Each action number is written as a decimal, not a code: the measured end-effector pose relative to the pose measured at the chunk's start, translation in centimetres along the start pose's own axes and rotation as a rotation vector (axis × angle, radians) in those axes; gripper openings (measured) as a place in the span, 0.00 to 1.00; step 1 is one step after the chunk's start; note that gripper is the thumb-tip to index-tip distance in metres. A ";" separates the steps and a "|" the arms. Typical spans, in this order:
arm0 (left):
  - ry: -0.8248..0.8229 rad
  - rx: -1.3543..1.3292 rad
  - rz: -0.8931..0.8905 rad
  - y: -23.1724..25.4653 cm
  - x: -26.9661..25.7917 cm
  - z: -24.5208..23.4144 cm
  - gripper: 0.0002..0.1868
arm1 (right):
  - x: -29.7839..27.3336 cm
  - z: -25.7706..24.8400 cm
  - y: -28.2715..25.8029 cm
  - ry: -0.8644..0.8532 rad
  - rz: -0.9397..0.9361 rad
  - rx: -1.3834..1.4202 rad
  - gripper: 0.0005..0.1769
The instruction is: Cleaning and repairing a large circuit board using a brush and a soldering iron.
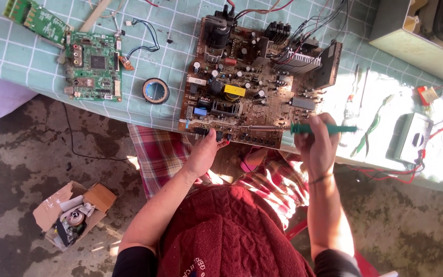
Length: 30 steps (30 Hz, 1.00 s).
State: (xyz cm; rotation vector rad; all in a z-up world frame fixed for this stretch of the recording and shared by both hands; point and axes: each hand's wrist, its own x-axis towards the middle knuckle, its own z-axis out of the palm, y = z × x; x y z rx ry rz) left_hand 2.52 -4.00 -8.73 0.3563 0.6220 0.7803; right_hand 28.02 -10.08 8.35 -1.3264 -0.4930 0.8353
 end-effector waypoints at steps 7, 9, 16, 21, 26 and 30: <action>0.055 0.447 -0.268 4.8 -1.5 4.7 0.35 | -11.3 3.8 -7.9 -0.176 -0.777 -0.543 0.10; 0.200 0.136 -0.241 1.1 0.1 1.5 0.42 | -14.0 6.4 -10.4 -0.468 -0.709 -0.358 0.20; 0.025 0.117 -0.075 2.4 -1.2 3.3 0.18 | -12.6 4.1 -9.3 -0.945 -1.427 -0.384 0.11; 0.076 0.102 -0.112 2.3 -1.0 3.0 0.19 | -12.3 3.8 -9.4 -0.768 -1.520 -0.456 0.10; 0.004 0.101 -0.130 2.5 -0.8 2.7 0.20 | -15.6 2.9 -9.7 -0.430 -1.176 -0.694 0.07; 0.024 0.085 -0.150 0.6 0.1 -0.2 0.22 | -15.1 3.1 -9.3 -0.582 -1.002 -0.525 0.11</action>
